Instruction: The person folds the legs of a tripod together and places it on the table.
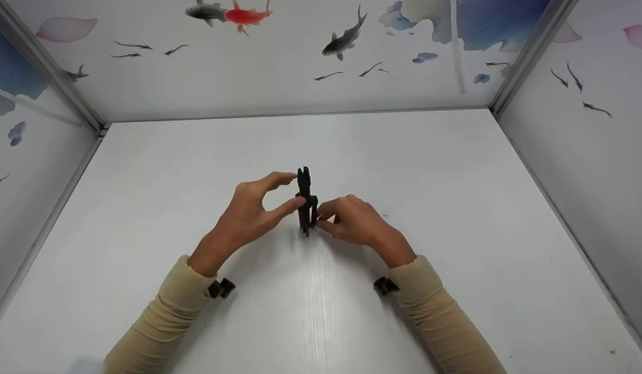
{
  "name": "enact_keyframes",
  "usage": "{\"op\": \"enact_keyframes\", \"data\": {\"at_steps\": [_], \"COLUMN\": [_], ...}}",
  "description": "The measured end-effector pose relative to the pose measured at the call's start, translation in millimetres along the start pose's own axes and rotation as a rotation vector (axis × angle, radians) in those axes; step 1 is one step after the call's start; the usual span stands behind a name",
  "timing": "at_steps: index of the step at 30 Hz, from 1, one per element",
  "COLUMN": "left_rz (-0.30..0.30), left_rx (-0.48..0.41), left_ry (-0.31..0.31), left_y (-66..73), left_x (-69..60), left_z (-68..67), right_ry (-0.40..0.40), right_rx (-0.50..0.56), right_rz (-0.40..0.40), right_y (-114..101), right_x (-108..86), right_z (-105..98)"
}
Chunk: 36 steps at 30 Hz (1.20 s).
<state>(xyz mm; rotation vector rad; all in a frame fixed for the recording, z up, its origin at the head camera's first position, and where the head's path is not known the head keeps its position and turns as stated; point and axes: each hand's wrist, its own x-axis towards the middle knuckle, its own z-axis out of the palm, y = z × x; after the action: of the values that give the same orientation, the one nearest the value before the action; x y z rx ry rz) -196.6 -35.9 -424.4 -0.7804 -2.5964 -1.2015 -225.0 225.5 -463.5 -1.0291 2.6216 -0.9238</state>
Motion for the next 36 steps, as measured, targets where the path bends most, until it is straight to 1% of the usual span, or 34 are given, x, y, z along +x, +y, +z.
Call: {"op": "enact_keyframes", "data": {"at_steps": [2,6,9,12,17,21,24,29,36], "left_rz": [0.041,0.157,0.21,0.239,0.28,0.287,0.283,0.279,0.235], "left_rx": [-0.006,-0.037,-0.065,-0.078,-0.104,-0.143,-0.171,-0.184,-0.227], "left_ry": [0.062,0.176,0.233,0.264,0.282,0.285,0.278,0.257,0.234], "left_y": [5.3,14.1,18.4,20.3,20.9,21.5,21.5,19.4,15.4], "left_x": [1.8,5.8,6.9,7.5,8.3,8.7,8.7,9.0,11.0], "left_z": [-0.7,-0.3,-0.1,1.3,4.2,3.0,-0.9,-8.9,-24.4], "right_ry": [-0.007,-0.007,-0.002,0.011,0.026,0.025,0.026,0.028,0.048], "right_rx": [0.0,-0.003,0.003,0.006,0.003,0.003,0.001,-0.015,-0.016], "right_rz": [0.006,0.029,0.034,0.021,-0.001,-0.004,-0.007,0.008,-0.002], "right_y": [0,-1,-1,-1,0,0,-1,0,2], "right_x": [0.4,0.0,0.3,0.7,0.8,0.3,0.5,0.8,0.0], "right_z": [1,1,2,3,3,3,3,2,0]}}
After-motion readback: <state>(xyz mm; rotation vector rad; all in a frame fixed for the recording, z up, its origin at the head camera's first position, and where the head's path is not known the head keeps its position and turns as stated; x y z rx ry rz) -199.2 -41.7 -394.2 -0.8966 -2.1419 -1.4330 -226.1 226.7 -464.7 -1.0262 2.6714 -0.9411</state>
